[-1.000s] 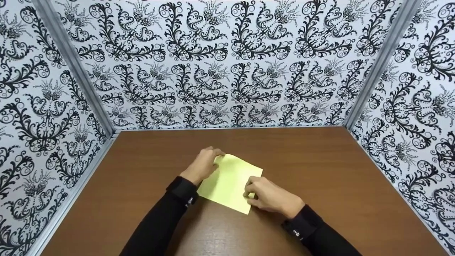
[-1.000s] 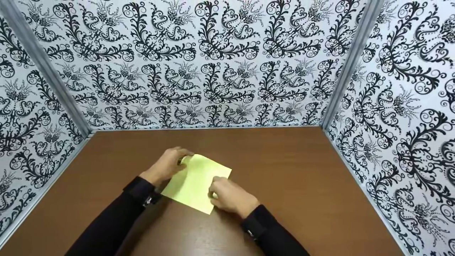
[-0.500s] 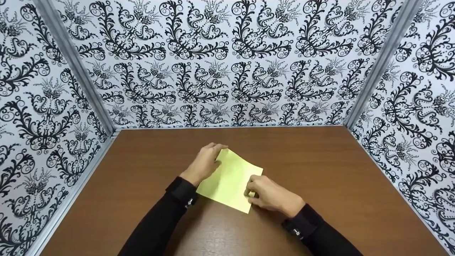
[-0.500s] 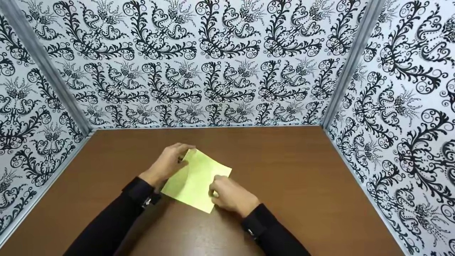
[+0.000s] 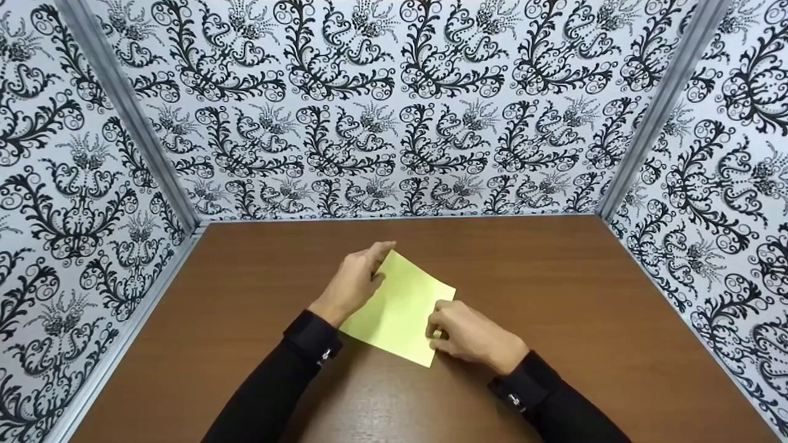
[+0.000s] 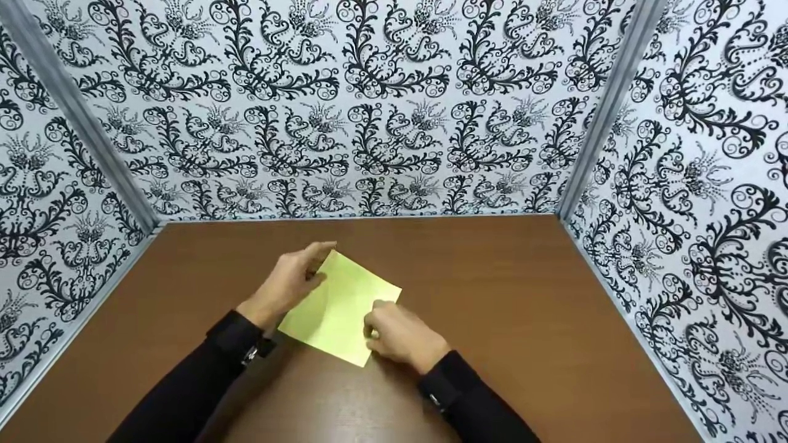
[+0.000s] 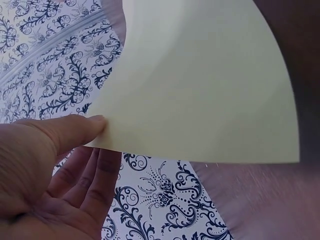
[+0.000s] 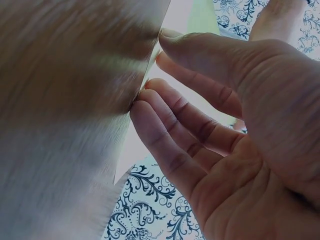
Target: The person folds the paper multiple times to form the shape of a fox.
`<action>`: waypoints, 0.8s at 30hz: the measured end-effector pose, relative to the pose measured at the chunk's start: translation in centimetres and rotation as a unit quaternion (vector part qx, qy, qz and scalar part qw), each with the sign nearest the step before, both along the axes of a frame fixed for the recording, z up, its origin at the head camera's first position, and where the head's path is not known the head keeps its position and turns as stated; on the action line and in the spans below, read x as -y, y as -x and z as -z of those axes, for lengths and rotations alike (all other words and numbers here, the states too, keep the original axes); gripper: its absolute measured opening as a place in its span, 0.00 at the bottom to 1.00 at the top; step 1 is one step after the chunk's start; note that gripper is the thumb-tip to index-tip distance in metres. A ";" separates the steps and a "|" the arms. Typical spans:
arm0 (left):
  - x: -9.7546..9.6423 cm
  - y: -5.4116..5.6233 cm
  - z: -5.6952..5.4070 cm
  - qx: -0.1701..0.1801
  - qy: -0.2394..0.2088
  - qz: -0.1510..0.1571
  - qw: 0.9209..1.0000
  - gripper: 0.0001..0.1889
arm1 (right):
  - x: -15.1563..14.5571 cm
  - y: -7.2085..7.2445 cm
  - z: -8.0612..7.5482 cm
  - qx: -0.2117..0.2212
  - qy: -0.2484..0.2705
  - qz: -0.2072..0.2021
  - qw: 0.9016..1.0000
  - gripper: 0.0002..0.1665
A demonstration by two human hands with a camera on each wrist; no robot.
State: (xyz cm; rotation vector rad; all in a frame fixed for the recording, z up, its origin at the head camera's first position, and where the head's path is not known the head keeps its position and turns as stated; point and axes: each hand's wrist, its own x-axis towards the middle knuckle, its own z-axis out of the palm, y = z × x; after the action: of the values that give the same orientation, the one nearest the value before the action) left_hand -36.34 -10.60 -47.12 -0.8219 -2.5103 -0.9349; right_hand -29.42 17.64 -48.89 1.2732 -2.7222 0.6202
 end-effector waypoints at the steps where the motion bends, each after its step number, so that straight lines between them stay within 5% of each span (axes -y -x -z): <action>1: 0.0 -0.1 0.0 0.004 -0.003 -0.001 1.000 0.36 | 0.0 0.0 0.0 0.000 0.000 0.001 1.000 0.03; 11: -0.3 -1.1 0.0 -0.007 0.005 0.002 1.000 0.12 | -0.3 0.0 0.0 -0.005 0.010 -0.009 1.000 0.04; 24: -0.3 -3.7 0.0 -0.012 0.037 0.011 0.999 0.07 | -0.4 0.0 0.2 -0.007 0.010 -0.006 1.000 0.04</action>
State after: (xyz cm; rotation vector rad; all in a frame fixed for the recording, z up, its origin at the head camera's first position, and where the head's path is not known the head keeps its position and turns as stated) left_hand -32.60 -10.31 -47.08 -0.8792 -2.5343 -0.8385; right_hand -29.41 17.99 -49.13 1.2859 -2.6921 0.6369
